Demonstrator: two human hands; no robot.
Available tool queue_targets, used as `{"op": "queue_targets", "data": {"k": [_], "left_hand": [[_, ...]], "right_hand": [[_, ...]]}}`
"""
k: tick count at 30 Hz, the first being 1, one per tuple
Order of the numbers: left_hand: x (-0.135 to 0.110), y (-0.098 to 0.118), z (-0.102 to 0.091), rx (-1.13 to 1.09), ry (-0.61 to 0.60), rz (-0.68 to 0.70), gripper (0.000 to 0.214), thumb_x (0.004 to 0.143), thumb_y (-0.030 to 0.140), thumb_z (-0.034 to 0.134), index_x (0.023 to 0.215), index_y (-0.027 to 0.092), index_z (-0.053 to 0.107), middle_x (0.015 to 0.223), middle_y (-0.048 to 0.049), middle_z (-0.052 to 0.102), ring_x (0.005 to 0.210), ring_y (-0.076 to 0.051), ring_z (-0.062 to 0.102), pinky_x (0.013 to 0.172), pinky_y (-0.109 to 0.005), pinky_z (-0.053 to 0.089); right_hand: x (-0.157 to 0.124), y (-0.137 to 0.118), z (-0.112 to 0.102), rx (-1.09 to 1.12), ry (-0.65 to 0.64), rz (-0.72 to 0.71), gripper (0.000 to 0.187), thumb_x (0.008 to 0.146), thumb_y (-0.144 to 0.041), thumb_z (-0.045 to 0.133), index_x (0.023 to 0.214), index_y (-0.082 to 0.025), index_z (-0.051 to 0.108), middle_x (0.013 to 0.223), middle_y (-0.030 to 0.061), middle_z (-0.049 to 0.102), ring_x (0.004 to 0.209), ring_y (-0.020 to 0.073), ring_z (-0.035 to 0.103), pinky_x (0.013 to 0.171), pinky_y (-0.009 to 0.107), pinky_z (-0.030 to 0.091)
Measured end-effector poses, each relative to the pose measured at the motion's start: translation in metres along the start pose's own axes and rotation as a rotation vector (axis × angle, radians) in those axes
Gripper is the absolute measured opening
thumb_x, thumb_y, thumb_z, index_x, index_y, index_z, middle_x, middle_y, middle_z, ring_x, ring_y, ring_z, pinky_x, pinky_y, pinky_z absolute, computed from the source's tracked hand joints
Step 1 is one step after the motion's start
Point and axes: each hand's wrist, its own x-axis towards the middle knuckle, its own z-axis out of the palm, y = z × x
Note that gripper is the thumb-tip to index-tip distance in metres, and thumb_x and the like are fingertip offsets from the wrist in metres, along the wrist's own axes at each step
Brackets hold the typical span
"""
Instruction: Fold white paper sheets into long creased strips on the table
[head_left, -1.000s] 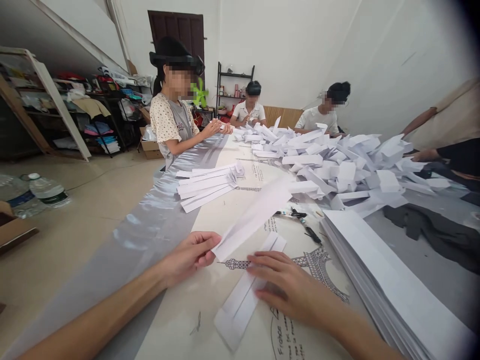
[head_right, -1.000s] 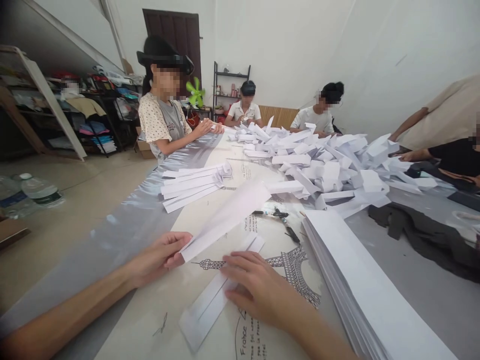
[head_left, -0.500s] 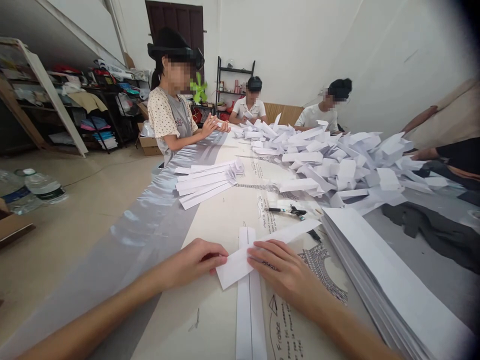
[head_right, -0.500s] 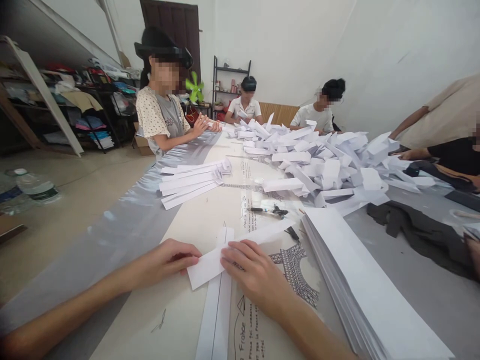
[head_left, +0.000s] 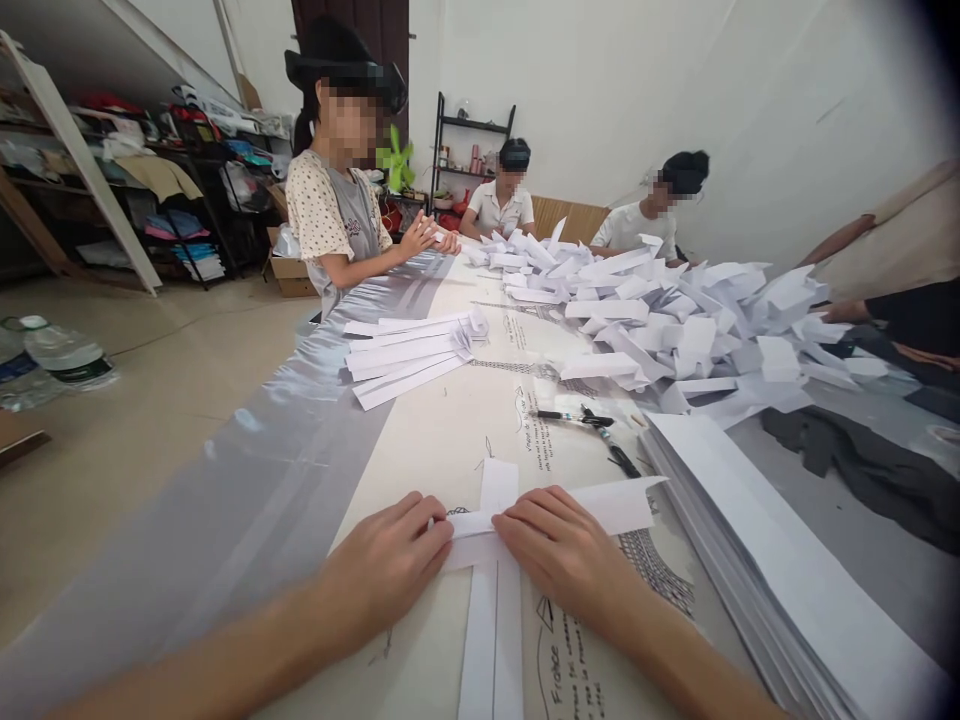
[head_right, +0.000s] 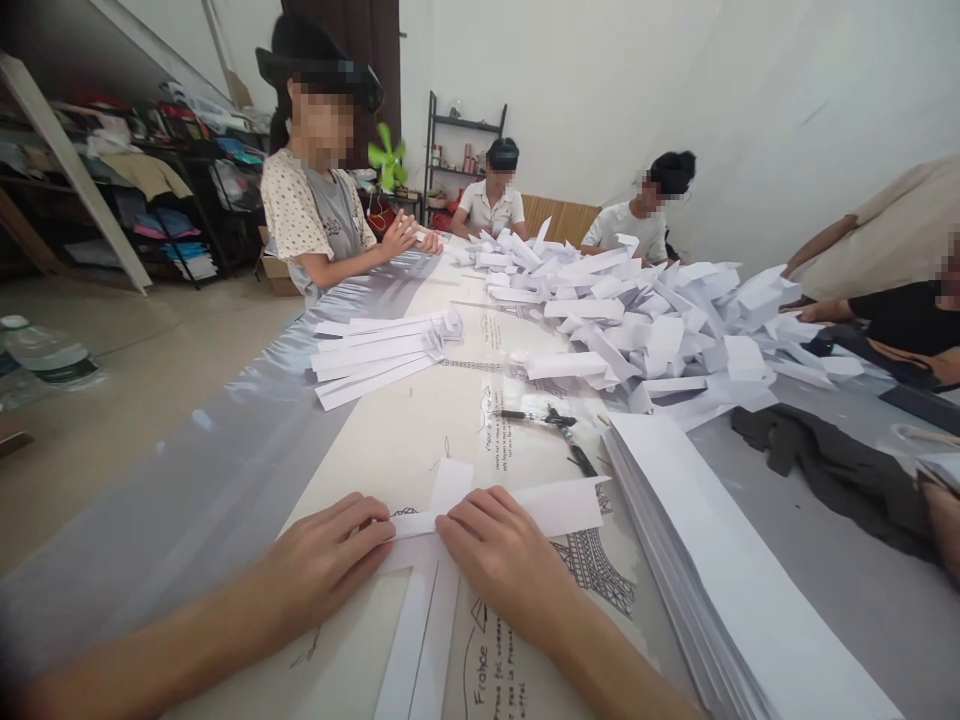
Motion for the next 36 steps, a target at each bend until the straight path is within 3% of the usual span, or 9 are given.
{"op": "queue_targets", "data": {"k": [7, 13, 19, 27, 29, 32, 36], "left_hand": [[-0.003, -0.001, -0.003, 0.109, 0.001, 0.084, 0.024, 0.099, 0.002, 0.044, 0.086, 0.016, 0.059, 0.092, -0.0073, 0.066, 0.076, -0.019, 0.059, 0.063, -0.030, 0.052], [-0.005, -0.010, -0.014, 0.175, -0.065, 0.149, 0.025, 0.097, -0.003, 0.042, 0.090, 0.015, 0.059, 0.095, -0.0087, 0.066, 0.083, -0.021, 0.059, 0.071, -0.033, 0.053], [-0.001, -0.014, -0.012, -0.013, -0.004, 0.015, 0.025, 0.106, 0.012, 0.044, 0.088, 0.017, 0.060, 0.092, -0.0049, 0.066, 0.082, -0.017, 0.061, 0.067, -0.027, 0.049], [-0.006, -0.017, -0.008, -0.322, -0.068, -0.261, 0.017, 0.102, 0.020, 0.054, 0.088, 0.020, 0.063, 0.098, -0.0032, 0.065, 0.085, -0.016, 0.063, 0.070, -0.026, 0.051], [-0.006, -0.017, -0.007, -0.349, -0.068, -0.300, 0.016, 0.101, 0.020, 0.055, 0.088, 0.021, 0.063, 0.097, -0.0027, 0.065, 0.084, -0.016, 0.063, 0.068, -0.026, 0.051], [-0.002, -0.018, -0.011, -0.306, 0.020, -0.247, 0.015, 0.103, 0.018, 0.054, 0.091, 0.020, 0.063, 0.100, -0.0041, 0.068, 0.090, -0.017, 0.066, 0.075, -0.027, 0.054], [0.004, -0.021, -0.028, -0.068, 0.273, -0.033, 0.013, 0.099, 0.010, 0.060, 0.105, 0.020, 0.063, 0.105, -0.0047, 0.076, 0.098, -0.020, 0.070, 0.088, -0.034, 0.057]], "right_hand": [[-0.015, 0.020, -0.020, -0.041, -0.088, 0.032, 0.035, 0.095, 0.002, 0.047, 0.109, -0.021, 0.070, 0.104, 0.0085, 0.074, 0.094, 0.0230, 0.067, 0.078, 0.037, 0.056], [-0.029, 0.033, -0.026, -0.058, -0.155, 0.074, 0.031, 0.099, -0.003, 0.046, 0.103, -0.021, 0.072, 0.101, 0.0087, 0.074, 0.087, 0.0216, 0.069, 0.073, 0.036, 0.058], [-0.029, 0.032, -0.025, -0.025, -0.140, 0.145, 0.026, 0.102, -0.011, 0.050, 0.105, -0.022, 0.074, 0.102, 0.0085, 0.075, 0.088, 0.0221, 0.071, 0.074, 0.036, 0.060], [-0.031, 0.037, -0.039, 0.107, -0.271, 0.185, 0.024, 0.104, -0.019, 0.053, 0.117, -0.026, 0.072, 0.118, 0.0082, 0.071, 0.099, 0.0224, 0.070, 0.080, 0.036, 0.061], [-0.033, 0.041, -0.042, 0.102, -0.254, 0.210, 0.024, 0.104, -0.018, 0.051, 0.111, -0.025, 0.073, 0.113, 0.0075, 0.073, 0.096, 0.0224, 0.071, 0.079, 0.036, 0.061], [-0.036, 0.048, -0.047, 0.038, -0.180, 0.223, 0.023, 0.102, -0.017, 0.052, 0.102, -0.024, 0.073, 0.103, 0.0059, 0.076, 0.089, 0.0223, 0.072, 0.074, 0.035, 0.061], [-0.030, 0.041, -0.056, -0.122, 0.150, 0.143, 0.021, 0.096, -0.009, 0.063, 0.107, -0.024, 0.071, 0.100, 0.0045, 0.076, 0.090, 0.0218, 0.073, 0.080, 0.036, 0.060]]}}
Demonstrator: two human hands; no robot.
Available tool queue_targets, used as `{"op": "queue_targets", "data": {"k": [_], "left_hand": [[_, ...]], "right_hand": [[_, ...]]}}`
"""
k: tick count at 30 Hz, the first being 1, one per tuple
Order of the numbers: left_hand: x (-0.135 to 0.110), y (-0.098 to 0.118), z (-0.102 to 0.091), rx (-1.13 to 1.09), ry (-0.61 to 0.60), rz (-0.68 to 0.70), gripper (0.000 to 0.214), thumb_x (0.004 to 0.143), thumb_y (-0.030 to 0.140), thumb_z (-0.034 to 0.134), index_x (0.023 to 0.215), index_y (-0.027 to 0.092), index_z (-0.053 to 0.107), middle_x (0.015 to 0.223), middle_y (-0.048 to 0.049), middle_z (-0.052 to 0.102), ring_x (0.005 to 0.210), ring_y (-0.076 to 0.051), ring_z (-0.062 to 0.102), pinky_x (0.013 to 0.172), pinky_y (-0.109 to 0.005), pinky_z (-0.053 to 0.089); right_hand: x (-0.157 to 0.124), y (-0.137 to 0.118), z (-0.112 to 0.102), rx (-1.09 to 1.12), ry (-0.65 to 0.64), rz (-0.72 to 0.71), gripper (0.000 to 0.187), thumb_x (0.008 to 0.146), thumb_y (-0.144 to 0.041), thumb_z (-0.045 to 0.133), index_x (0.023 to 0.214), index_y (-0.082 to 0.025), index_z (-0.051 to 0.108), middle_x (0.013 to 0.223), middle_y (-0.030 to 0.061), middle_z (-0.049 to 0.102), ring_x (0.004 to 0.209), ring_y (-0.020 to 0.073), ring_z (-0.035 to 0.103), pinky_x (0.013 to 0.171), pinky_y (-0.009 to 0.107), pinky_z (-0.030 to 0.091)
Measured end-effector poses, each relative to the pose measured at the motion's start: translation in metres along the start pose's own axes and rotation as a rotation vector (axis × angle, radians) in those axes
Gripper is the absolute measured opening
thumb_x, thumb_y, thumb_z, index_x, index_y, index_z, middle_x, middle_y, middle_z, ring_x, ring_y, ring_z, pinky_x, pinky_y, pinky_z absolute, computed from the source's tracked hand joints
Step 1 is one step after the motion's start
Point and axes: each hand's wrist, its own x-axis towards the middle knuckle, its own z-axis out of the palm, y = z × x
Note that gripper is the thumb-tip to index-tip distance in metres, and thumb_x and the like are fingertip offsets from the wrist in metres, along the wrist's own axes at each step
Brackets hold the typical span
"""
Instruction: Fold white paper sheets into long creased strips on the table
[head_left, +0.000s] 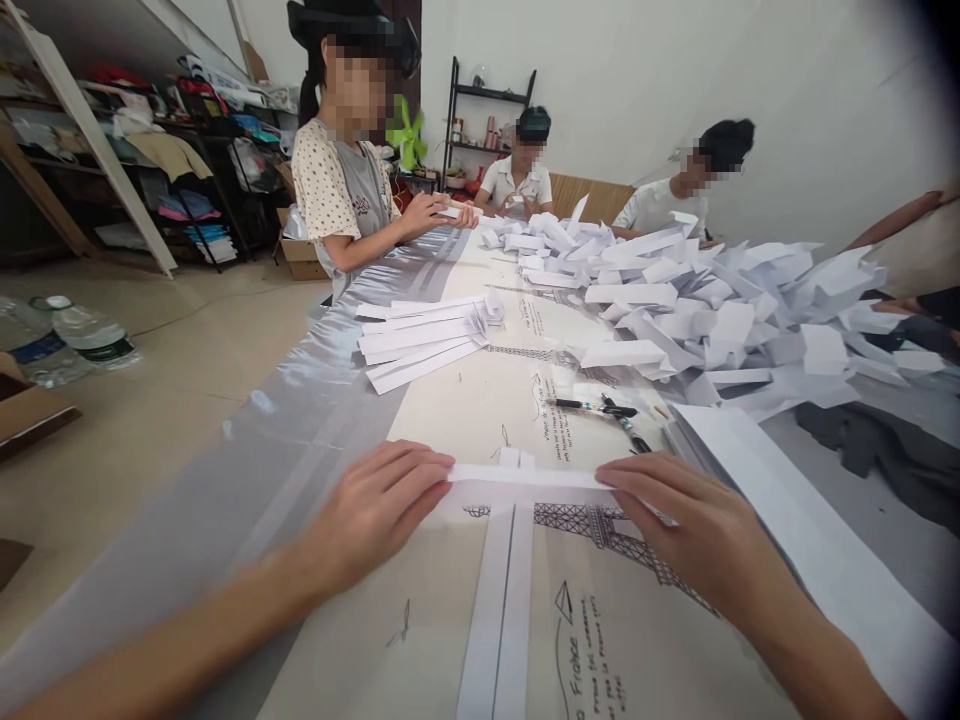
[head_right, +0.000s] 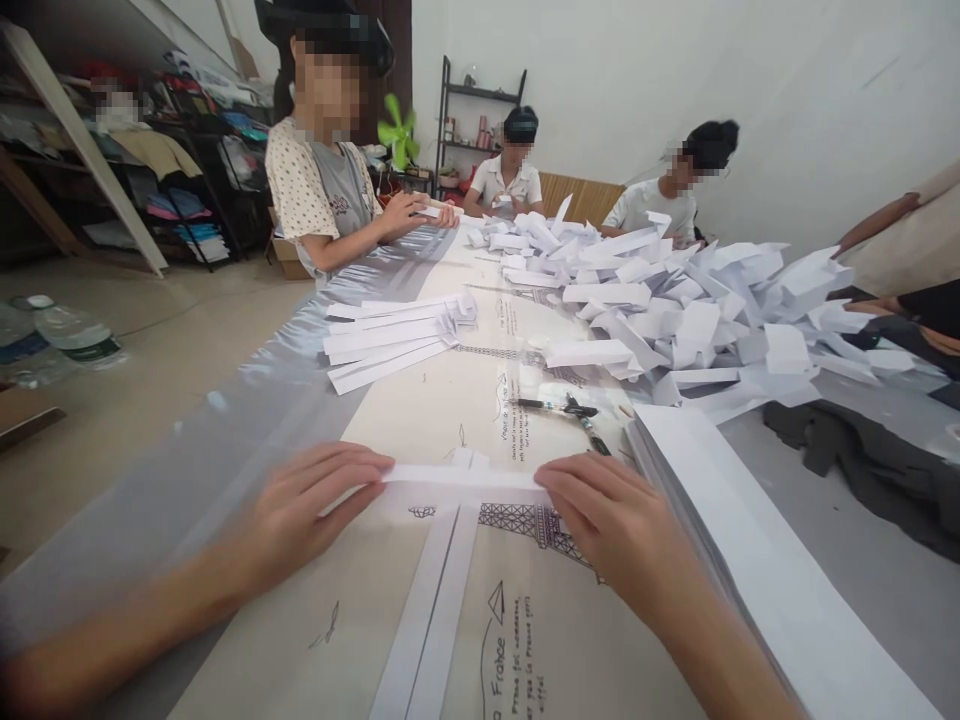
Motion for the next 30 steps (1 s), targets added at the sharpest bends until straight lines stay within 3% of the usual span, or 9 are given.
{"op": "queue_targets", "data": {"k": [3, 5, 7, 10, 12, 16, 21, 25, 30], "left_hand": [[0.008, 0.000, -0.017, 0.212, 0.109, 0.242, 0.020, 0.093, 0.004, 0.067, 0.107, 0.019, 0.065, 0.109, -0.0077, 0.078, 0.104, -0.025, 0.072, 0.084, -0.037, 0.059], [0.010, -0.002, -0.023, 0.313, 0.150, 0.358, 0.019, 0.091, 0.004, 0.068, 0.103, 0.019, 0.065, 0.108, -0.0087, 0.078, 0.103, -0.027, 0.073, 0.078, -0.038, 0.060], [0.008, -0.004, -0.023, 0.317, 0.091, 0.405, 0.017, 0.094, 0.003, 0.063, 0.104, 0.017, 0.064, 0.110, -0.0113, 0.077, 0.105, -0.028, 0.073, 0.080, -0.040, 0.061], [-0.002, -0.009, -0.013, 0.251, -0.090, 0.407, 0.016, 0.099, 0.001, 0.052, 0.107, 0.011, 0.061, 0.119, -0.0184, 0.074, 0.113, -0.030, 0.070, 0.090, -0.043, 0.061], [-0.010, -0.010, -0.005, 0.218, -0.191, 0.397, 0.017, 0.101, 0.002, 0.048, 0.109, 0.009, 0.060, 0.121, -0.0190, 0.073, 0.111, -0.029, 0.070, 0.093, -0.044, 0.061], [-0.020, -0.008, 0.003, 0.131, -0.337, 0.262, 0.020, 0.103, 0.004, 0.046, 0.113, 0.010, 0.061, 0.114, -0.0135, 0.074, 0.106, -0.024, 0.070, 0.096, -0.040, 0.059], [-0.019, -0.001, 0.004, 0.009, -0.336, 0.153, 0.016, 0.106, 0.013, 0.047, 0.105, 0.014, 0.063, 0.108, -0.0091, 0.072, 0.102, -0.021, 0.068, 0.092, -0.035, 0.057], [-0.017, 0.006, 0.005, -0.145, -0.333, -0.098, 0.021, 0.105, 0.018, 0.052, 0.087, 0.018, 0.062, 0.097, -0.0047, 0.066, 0.090, -0.017, 0.062, 0.076, -0.027, 0.052], [-0.017, 0.011, 0.008, -0.239, -0.375, -0.406, 0.018, 0.101, 0.024, 0.060, 0.085, 0.020, 0.066, 0.080, -0.0002, 0.058, 0.079, -0.017, 0.056, 0.067, -0.026, 0.044]], "right_hand": [[0.006, -0.018, -0.004, -0.123, 0.349, -0.025, 0.036, 0.085, 0.003, 0.071, 0.106, -0.026, 0.069, 0.100, 0.0061, 0.075, 0.094, 0.0252, 0.072, 0.085, 0.041, 0.059], [0.007, -0.026, -0.001, -0.166, 0.410, -0.043, 0.034, 0.081, 0.005, 0.072, 0.098, -0.025, 0.067, 0.100, 0.0073, 0.073, 0.093, 0.0263, 0.070, 0.082, 0.041, 0.058], [0.006, -0.026, 0.005, -0.154, 0.276, -0.065, 0.029, 0.085, 0.004, 0.066, 0.092, -0.024, 0.063, 0.097, 0.0074, 0.072, 0.092, 0.0253, 0.069, 0.080, 0.039, 0.056], [-0.001, -0.017, 0.017, -0.087, -0.120, -0.097, 0.026, 0.092, 0.002, 0.051, 0.090, -0.022, 0.059, 0.095, 0.0067, 0.070, 0.084, 0.0216, 0.066, 0.069, 0.034, 0.052], [-0.006, -0.012, 0.022, -0.059, -0.314, -0.082, 0.026, 0.094, 0.001, 0.045, 0.093, -0.020, 0.059, 0.097, 0.0074, 0.068, 0.082, 0.0210, 0.065, 0.065, 0.032, 0.050], [-0.008, -0.018, 0.027, 0.044, -0.416, -0.053, 0.019, 0.100, -0.010, 0.047, 0.107, -0.020, 0.061, 0.105, 0.0083, 0.065, 0.087, 0.0221, 0.064, 0.070, 0.035, 0.051], [-0.003, -0.030, 0.029, 0.230, -0.446, -0.007, 0.020, 0.107, -0.019, 0.043, 0.104, -0.022, 0.063, 0.104, 0.0074, 0.064, 0.085, 0.0203, 0.062, 0.071, 0.034, 0.050], [0.000, -0.031, 0.017, 0.371, -0.572, 0.125, 0.023, 0.107, -0.020, 0.041, 0.099, -0.023, 0.062, 0.102, 0.0059, 0.064, 0.085, 0.0193, 0.063, 0.071, 0.033, 0.051], [0.005, -0.033, 0.009, 0.467, -0.673, 0.300, 0.019, 0.106, -0.022, 0.043, 0.094, -0.024, 0.058, 0.102, 0.0043, 0.064, 0.086, 0.0190, 0.063, 0.074, 0.032, 0.050]]}}
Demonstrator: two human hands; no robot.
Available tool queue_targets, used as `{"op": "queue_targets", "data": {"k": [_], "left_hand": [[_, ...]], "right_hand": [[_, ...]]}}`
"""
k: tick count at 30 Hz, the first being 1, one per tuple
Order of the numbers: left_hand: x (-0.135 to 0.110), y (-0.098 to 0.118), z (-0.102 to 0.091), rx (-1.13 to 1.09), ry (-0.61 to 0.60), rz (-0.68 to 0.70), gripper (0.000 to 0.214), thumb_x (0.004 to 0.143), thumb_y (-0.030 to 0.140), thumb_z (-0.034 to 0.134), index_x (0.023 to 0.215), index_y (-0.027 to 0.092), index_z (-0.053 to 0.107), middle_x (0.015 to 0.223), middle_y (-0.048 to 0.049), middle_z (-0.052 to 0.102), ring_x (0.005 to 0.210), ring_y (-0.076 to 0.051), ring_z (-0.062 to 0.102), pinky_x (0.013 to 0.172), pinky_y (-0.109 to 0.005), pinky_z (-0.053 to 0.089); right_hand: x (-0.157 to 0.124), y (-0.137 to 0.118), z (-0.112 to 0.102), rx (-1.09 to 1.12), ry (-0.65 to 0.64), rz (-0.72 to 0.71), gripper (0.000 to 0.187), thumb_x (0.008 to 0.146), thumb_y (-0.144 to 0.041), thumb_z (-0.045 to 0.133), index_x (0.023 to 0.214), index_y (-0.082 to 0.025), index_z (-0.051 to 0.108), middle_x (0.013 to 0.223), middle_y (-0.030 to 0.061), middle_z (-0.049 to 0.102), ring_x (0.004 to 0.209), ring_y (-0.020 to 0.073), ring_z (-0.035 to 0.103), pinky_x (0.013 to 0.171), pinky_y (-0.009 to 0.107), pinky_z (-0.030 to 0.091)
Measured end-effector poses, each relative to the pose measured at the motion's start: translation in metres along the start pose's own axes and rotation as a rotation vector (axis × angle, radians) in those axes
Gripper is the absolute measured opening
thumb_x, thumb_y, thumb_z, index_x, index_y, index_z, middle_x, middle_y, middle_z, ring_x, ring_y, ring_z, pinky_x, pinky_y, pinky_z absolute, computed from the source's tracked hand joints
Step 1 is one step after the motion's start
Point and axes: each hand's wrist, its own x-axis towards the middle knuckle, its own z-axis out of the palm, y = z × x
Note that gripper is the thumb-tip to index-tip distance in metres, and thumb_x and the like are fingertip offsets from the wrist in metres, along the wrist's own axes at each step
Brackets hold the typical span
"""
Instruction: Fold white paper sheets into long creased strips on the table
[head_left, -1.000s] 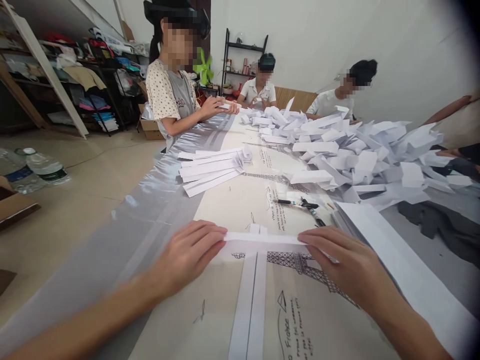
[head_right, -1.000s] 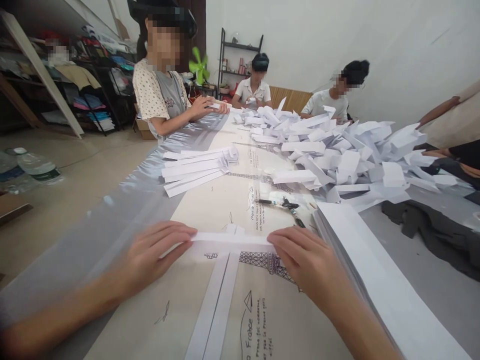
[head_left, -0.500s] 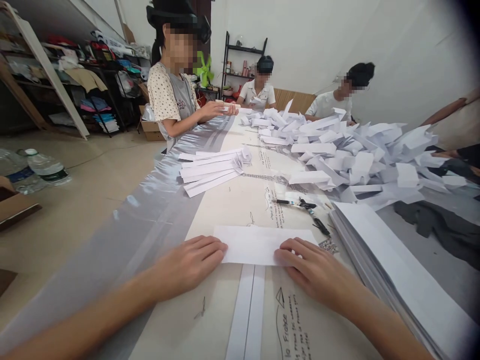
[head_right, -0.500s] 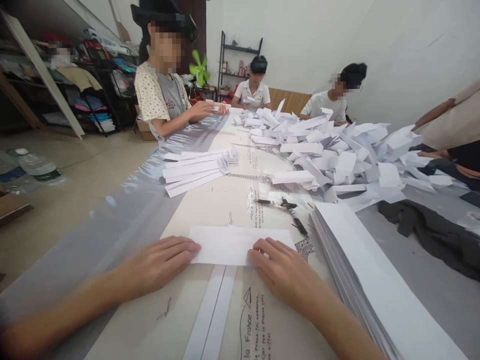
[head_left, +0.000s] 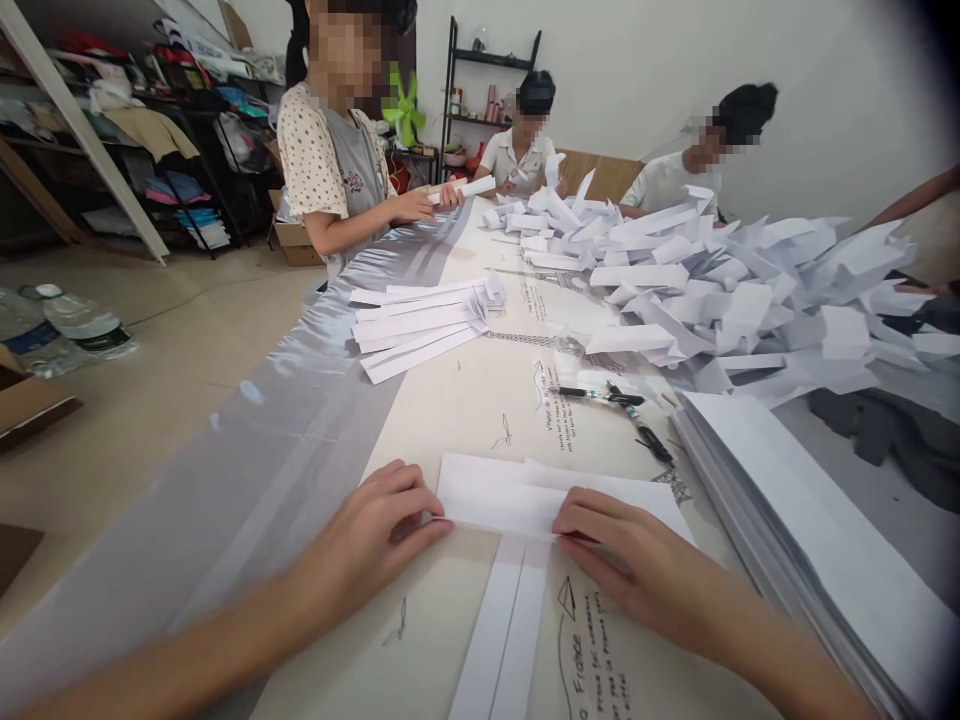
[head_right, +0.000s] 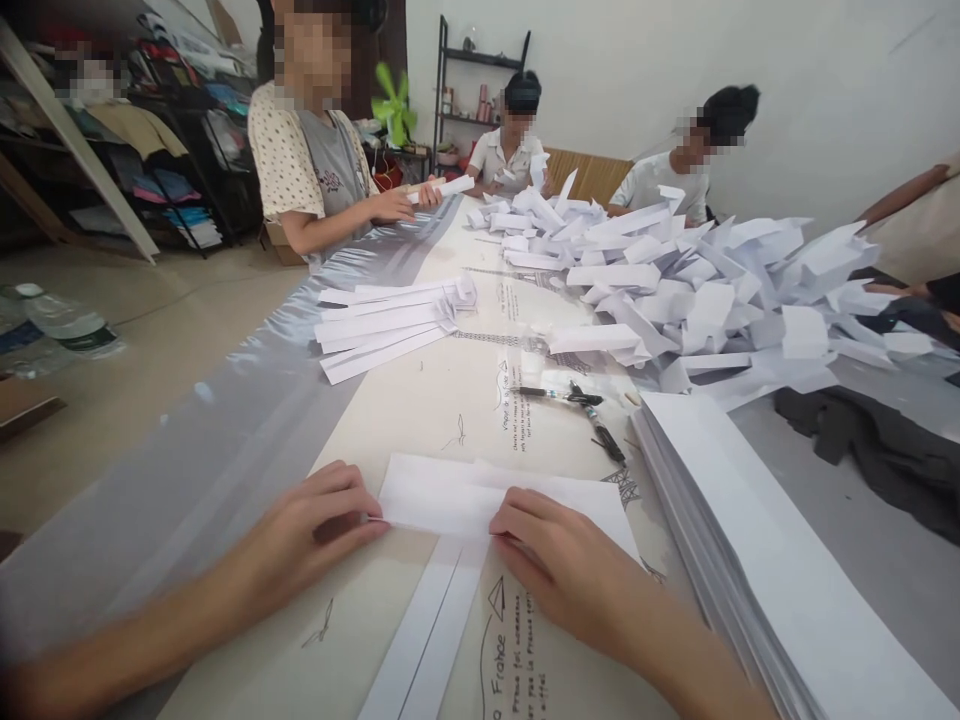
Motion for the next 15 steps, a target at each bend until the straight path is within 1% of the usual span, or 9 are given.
{"op": "queue_targets", "data": {"k": [2, 5, 8, 11, 15], "left_hand": [[0.000, 0.000, 0.001, -0.005, -0.022, -0.065, 0.018, 0.100, 0.025, 0.060, 0.083, 0.021, 0.067, 0.074, 0.0009, 0.055, 0.076, -0.017, 0.054, 0.065, -0.027, 0.042], [0.000, 0.000, 0.002, 0.009, -0.032, -0.129, 0.020, 0.099, 0.027, 0.061, 0.081, 0.020, 0.065, 0.068, 0.0020, 0.051, 0.072, -0.017, 0.052, 0.064, -0.027, 0.039], [0.001, 0.002, 0.004, 0.013, -0.026, -0.181, 0.023, 0.099, 0.031, 0.063, 0.079, 0.020, 0.064, 0.067, 0.0027, 0.050, 0.070, -0.017, 0.051, 0.065, -0.028, 0.037], [0.002, 0.004, 0.005, 0.022, -0.007, -0.208, 0.028, 0.099, 0.032, 0.062, 0.074, 0.020, 0.061, 0.065, 0.0028, 0.050, 0.069, -0.017, 0.050, 0.066, -0.030, 0.036], [0.003, 0.007, 0.005, 0.026, 0.020, -0.255, 0.030, 0.097, 0.031, 0.064, 0.071, 0.020, 0.055, 0.066, 0.0024, 0.050, 0.071, -0.019, 0.049, 0.068, -0.031, 0.036]], "right_hand": [[0.006, -0.003, 0.002, 0.010, -0.017, 0.019, 0.017, 0.105, -0.022, 0.046, 0.091, -0.023, 0.056, 0.099, 0.0036, 0.063, 0.083, 0.0188, 0.062, 0.072, 0.031, 0.048], [0.020, -0.009, 0.006, 0.027, -0.047, 0.014, 0.015, 0.104, -0.023, 0.049, 0.090, -0.023, 0.056, 0.097, 0.0023, 0.062, 0.083, 0.0180, 0.060, 0.071, 0.031, 0.045], [0.035, -0.013, 0.006, 0.025, -0.081, 0.045, 0.024, 0.105, -0.026, 0.048, 0.082, -0.022, 0.053, 0.089, 0.0009, 0.061, 0.076, 0.0167, 0.057, 0.067, 0.030, 0.041], [0.046, -0.013, 0.003, 0.037, -0.144, 0.092, 0.032, 0.105, -0.030, 0.048, 0.074, -0.022, 0.049, 0.082, -0.0005, 0.058, 0.069, 0.0152, 0.052, 0.063, 0.030, 0.037], [0.053, -0.010, -0.001, 0.066, -0.197, 0.145, 0.036, 0.104, -0.036, 0.049, 0.072, -0.021, 0.046, 0.081, -0.0017, 0.058, 0.067, 0.0140, 0.050, 0.062, 0.029, 0.037]]}}
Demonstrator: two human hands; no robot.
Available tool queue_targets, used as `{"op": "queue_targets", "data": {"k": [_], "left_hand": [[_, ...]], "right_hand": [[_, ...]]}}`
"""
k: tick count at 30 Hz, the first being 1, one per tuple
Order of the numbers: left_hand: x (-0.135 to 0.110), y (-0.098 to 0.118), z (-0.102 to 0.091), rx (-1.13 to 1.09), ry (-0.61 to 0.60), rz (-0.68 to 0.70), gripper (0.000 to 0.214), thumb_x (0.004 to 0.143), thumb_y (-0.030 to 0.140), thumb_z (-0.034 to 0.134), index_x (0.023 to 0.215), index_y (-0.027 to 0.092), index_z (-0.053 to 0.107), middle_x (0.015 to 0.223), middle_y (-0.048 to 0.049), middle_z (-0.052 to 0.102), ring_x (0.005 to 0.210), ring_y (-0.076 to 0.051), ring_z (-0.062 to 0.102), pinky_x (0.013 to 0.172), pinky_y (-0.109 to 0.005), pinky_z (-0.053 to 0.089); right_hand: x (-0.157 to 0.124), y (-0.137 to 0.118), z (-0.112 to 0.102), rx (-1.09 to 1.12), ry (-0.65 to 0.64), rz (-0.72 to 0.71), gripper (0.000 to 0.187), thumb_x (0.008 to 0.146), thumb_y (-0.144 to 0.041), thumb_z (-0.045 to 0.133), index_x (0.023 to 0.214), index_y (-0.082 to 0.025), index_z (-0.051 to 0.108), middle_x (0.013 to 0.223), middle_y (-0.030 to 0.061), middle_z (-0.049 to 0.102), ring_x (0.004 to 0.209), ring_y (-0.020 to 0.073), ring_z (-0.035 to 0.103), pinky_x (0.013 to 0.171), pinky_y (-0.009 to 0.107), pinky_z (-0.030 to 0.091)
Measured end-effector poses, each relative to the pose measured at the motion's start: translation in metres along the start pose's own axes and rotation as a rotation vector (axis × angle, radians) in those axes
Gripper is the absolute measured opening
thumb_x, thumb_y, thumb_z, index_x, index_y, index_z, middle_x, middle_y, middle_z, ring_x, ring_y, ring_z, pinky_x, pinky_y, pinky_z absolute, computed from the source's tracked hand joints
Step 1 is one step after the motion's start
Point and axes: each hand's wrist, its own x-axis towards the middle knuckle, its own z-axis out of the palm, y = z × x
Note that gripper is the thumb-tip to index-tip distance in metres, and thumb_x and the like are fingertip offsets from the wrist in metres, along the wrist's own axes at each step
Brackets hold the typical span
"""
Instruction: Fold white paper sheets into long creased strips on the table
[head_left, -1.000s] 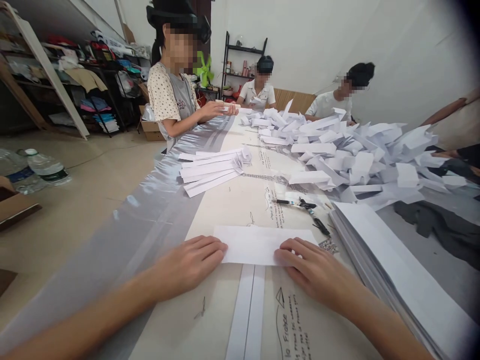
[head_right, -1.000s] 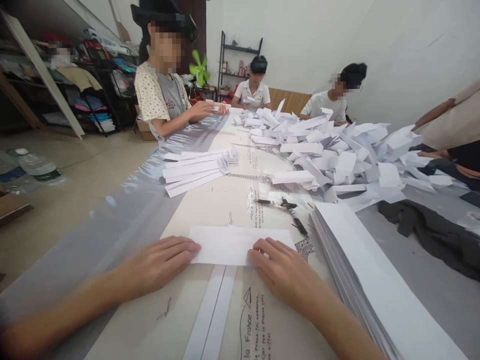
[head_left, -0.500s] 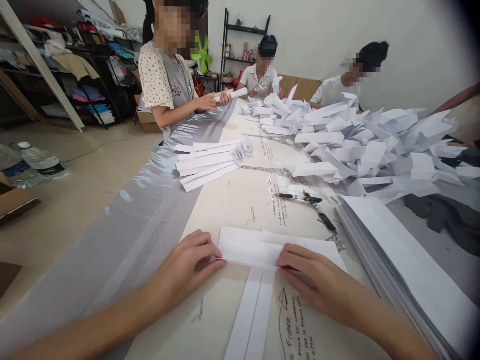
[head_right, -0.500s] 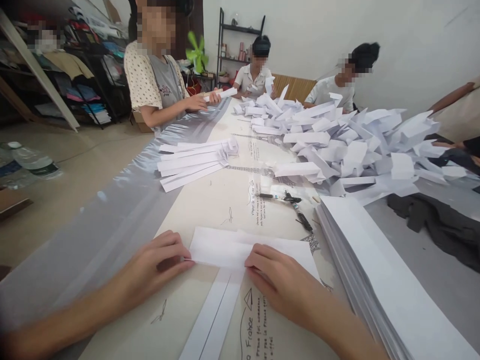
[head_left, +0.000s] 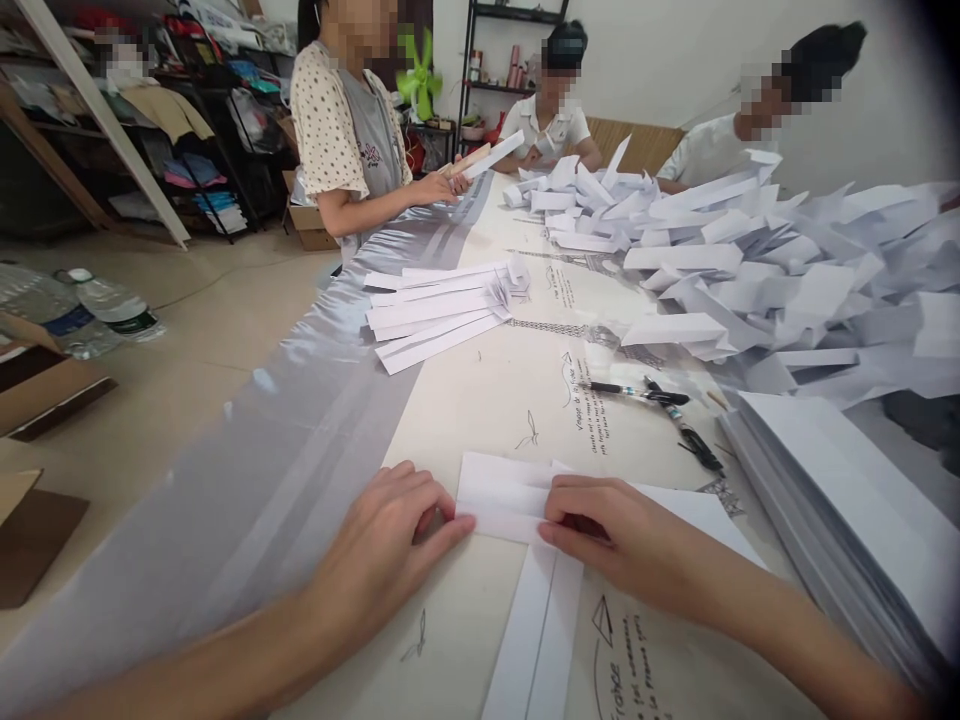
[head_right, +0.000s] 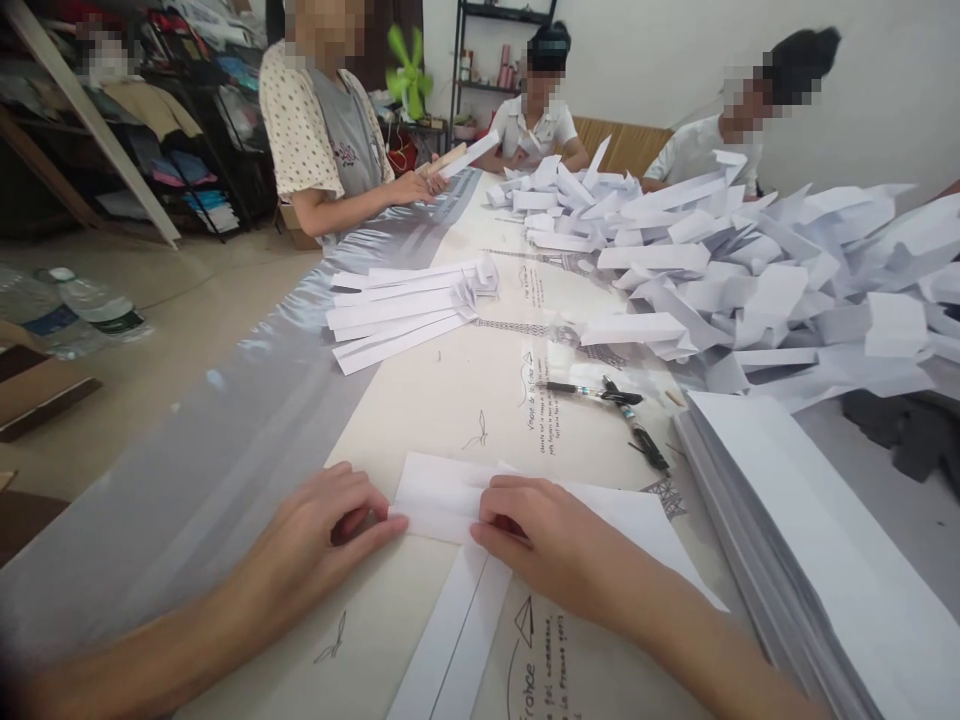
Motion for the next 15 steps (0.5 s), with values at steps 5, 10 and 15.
{"op": "queue_targets", "data": {"k": [5, 10, 15], "left_hand": [[0.0017, 0.0044, -0.0012, -0.001, -0.026, -0.049, 0.025, 0.096, 0.029, 0.065, 0.075, 0.020, 0.056, 0.072, 0.0010, 0.055, 0.080, -0.021, 0.050, 0.073, -0.033, 0.038], [0.0016, 0.0057, -0.0023, -0.012, -0.039, -0.053, 0.021, 0.096, 0.027, 0.064, 0.077, 0.020, 0.056, 0.076, 0.0007, 0.057, 0.083, -0.022, 0.050, 0.075, -0.034, 0.040], [0.0009, 0.0026, -0.0017, -0.063, -0.029, -0.034, 0.016, 0.095, 0.026, 0.064, 0.081, 0.021, 0.060, 0.076, 0.0016, 0.055, 0.079, -0.020, 0.050, 0.073, -0.033, 0.040]], "right_hand": [[0.0024, -0.0017, 0.0013, -0.038, -0.007, 0.080, 0.034, 0.103, -0.037, 0.049, 0.072, -0.022, 0.045, 0.080, -0.0014, 0.058, 0.068, 0.0148, 0.049, 0.061, 0.030, 0.036], [0.0063, -0.0005, -0.0019, -0.104, -0.023, 0.091, 0.036, 0.101, -0.040, 0.051, 0.071, -0.022, 0.043, 0.076, -0.0008, 0.057, 0.068, 0.0162, 0.048, 0.061, 0.031, 0.034], [0.0100, 0.0023, -0.0078, -0.040, -0.067, 0.058, 0.040, 0.101, -0.044, 0.052, 0.069, -0.021, 0.043, 0.074, -0.0004, 0.057, 0.067, 0.0162, 0.048, 0.058, 0.030, 0.034]]}}
